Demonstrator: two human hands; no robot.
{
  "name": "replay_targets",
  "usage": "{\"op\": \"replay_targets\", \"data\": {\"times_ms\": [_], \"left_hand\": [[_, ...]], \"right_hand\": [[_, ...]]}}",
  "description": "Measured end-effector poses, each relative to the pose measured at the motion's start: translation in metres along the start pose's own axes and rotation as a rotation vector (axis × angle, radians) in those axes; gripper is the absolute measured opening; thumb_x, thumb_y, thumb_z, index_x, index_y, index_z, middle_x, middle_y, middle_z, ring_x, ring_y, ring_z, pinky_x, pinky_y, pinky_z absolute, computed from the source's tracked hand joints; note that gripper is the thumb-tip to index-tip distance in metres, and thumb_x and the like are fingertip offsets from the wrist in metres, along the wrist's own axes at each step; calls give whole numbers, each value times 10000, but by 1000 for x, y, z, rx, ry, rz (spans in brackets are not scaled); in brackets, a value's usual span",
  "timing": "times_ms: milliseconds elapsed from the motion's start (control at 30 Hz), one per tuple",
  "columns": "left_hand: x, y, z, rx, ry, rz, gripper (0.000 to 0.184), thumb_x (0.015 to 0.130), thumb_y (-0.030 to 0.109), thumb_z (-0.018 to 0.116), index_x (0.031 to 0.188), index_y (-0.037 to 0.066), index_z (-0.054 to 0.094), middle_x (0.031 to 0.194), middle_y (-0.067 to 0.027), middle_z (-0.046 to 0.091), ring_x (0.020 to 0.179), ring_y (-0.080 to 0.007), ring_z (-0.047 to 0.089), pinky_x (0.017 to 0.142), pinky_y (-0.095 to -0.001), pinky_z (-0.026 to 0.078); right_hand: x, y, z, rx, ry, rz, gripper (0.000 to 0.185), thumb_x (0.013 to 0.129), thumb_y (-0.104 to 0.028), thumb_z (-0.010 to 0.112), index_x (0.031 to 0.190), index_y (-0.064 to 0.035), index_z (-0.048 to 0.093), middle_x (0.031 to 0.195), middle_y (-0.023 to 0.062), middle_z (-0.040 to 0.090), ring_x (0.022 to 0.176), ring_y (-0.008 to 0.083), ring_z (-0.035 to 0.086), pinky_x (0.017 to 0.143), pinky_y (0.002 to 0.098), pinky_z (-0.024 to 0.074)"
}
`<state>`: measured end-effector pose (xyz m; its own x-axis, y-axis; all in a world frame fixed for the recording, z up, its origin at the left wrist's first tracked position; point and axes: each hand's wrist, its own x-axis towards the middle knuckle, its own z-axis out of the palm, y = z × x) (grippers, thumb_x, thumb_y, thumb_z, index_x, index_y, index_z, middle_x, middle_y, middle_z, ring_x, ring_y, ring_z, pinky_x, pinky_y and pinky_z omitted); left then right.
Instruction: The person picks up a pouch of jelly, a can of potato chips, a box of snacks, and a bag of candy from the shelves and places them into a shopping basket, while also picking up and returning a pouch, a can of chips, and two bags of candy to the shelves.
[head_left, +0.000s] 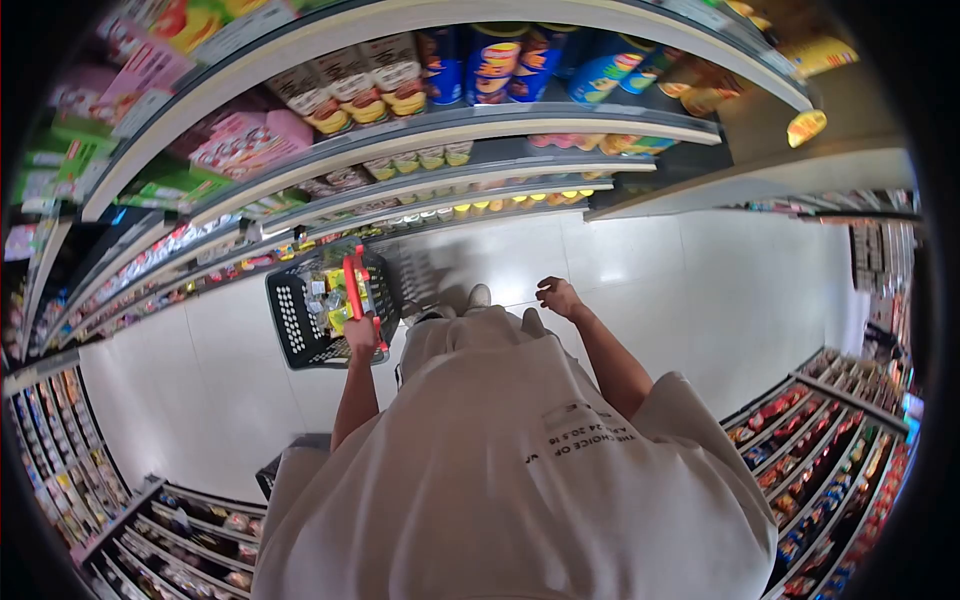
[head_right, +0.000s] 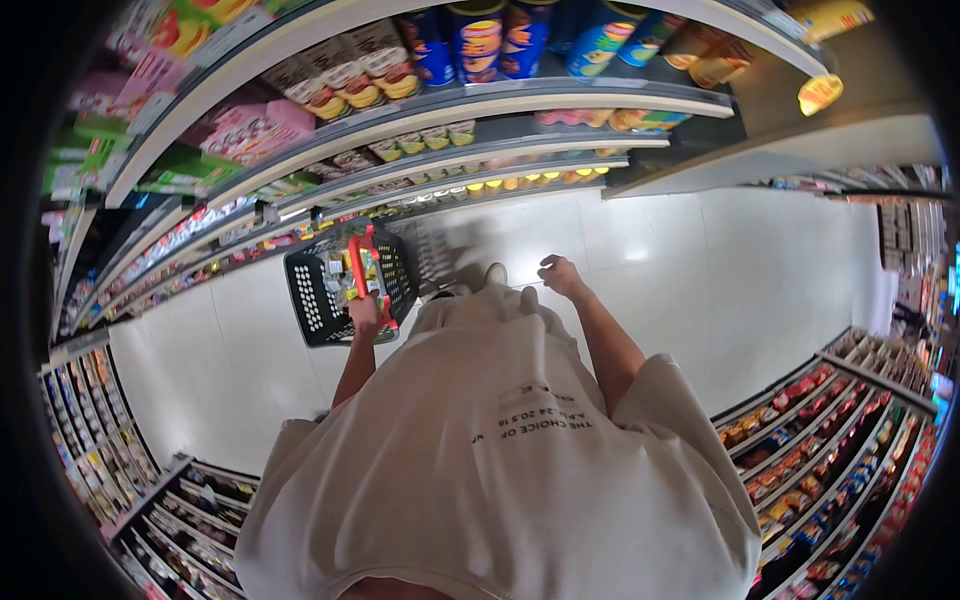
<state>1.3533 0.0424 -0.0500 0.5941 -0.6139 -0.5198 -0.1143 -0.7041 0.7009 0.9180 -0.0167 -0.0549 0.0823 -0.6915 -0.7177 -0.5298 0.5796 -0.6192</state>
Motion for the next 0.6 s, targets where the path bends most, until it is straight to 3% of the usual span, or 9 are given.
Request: {"op": "replay_targets", "data": {"times_ms": [100,167,233,300,333,433,533,567,600], "left_hand": [[40,-53,5,238,-34,90,202,769,192,628,730,-5,609,594,-63,584,508,-214,558,484,-390,410],[57,-84,15,344,88,197,220,760,219,636,700,8,614,574,-73,591,499,-206,565,485,-373,417],[28,-40,1,116,-15,-35,339,725,260,655,814,-66,632,704,-215,645,712,-350,659,634,-442,465],[22,-30,-2,62,-9,-9,340,739,256,646,801,-78,626,692,-233,637,726,-353,666,625,-438,462],[19,-25,-4,62,0,-23,340,739,256,646,801,-78,626,692,-233,637,726,-353,666,625,-438,462],[16,-18,-7,100,-20,11,349,750,260,642,771,-87,619,675,-249,624,721,-364,667,608,-433,461],[21,-25,-1,59,-41,22,369,759,282,645,761,-87,628,676,-267,616,736,-381,667,612,-437,474],[22,-29,4,63,-15,82,337,766,258,646,754,-78,619,633,-230,602,659,-341,648,596,-419,466],[25,-32,8,65,12,142,306,773,234,647,747,-68,610,590,-192,587,582,-301,629,579,-402,458]], "right_hand": [[-4,-13,2,-90,-43,17,355,800,-131,613,1119,23,600,917,169,684,746,190,663,674,322,534],[0,-11,6,-222,-84,-5,329,793,-123,625,1096,5,617,917,159,688,758,174,663,690,313,534],[-10,-28,15,-284,-61,-1,322,791,-131,631,1086,-1,622,923,145,686,756,161,661,701,305,534],[7,-1,26,-432,-101,-298,328,799,-161,626,1084,0,622,931,139,682,752,153,659,703,297,532],[1,-18,35,-354,-120,-162,355,810,-191,609,1108,3,610,943,147,673,784,175,659,720,316,533],[-6,-71,69,-310,-218,-91,384,808,-204,605,1132,3,593,933,155,670,796,213,661,727,340,537],[-1,-132,121,-486,-243,-315,365,825,-195,616,1132,1,585,947,170,673,811,257,678,735,348,540],[-2,-154,142,-478,-232,-474,340,832,-187,624,1116,-4,592,971,179,672,809,272,682,731,349,541],[0,-178,164,-498,-242,-465,332,833,-172,611,1115,2,589,1008,186,657,860,308,669,779,375,531]]}}
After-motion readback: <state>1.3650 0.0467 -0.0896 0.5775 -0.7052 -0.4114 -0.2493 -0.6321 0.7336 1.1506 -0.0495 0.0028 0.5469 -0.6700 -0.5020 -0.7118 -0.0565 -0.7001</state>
